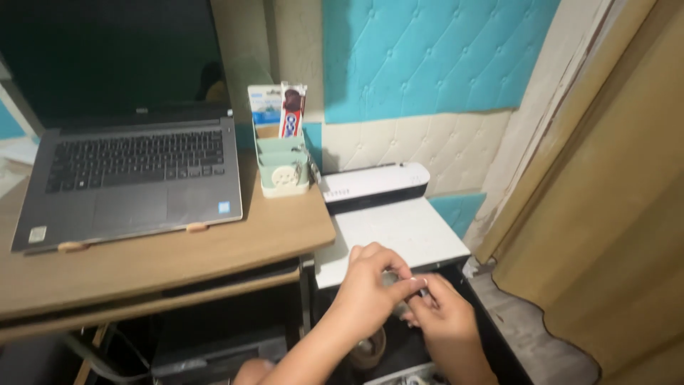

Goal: The recorder dusts the desk area and organizes items within a drawer, specifically focusing on measuring tape and other office supplies.

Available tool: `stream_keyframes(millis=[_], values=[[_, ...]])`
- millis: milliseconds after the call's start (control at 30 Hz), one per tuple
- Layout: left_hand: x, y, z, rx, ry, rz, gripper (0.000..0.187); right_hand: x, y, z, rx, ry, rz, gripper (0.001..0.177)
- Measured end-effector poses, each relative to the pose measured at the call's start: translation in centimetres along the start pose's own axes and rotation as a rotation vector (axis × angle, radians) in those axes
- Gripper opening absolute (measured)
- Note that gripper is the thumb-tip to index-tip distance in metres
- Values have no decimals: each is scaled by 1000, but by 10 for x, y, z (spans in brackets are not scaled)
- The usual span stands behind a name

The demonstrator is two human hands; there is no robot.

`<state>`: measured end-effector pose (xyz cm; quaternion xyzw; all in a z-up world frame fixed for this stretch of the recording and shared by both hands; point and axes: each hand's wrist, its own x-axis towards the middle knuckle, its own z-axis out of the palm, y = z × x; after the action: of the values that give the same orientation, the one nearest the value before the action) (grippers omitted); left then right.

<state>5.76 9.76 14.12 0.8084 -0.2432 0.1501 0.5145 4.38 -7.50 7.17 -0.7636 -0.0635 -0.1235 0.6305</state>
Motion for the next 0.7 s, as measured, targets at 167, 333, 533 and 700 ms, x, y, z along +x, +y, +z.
stream_keyframes(millis=[167, 333, 533, 700], values=[[11, -18, 7, -687, -114, -399, 14, 10, -9, -18, 164, 41, 82, 18], [19, -34, 20, -743, -102, -318, 15, 13, -29, -29, 43, 41, 100, 16], [25, -23, 27, -870, -179, -373, 17, 10, -48, -36, -301, 78, -48, 16], [27, -3, 31, -739, -236, -302, 17, 18, -57, -45, -232, 77, 8, 16]])
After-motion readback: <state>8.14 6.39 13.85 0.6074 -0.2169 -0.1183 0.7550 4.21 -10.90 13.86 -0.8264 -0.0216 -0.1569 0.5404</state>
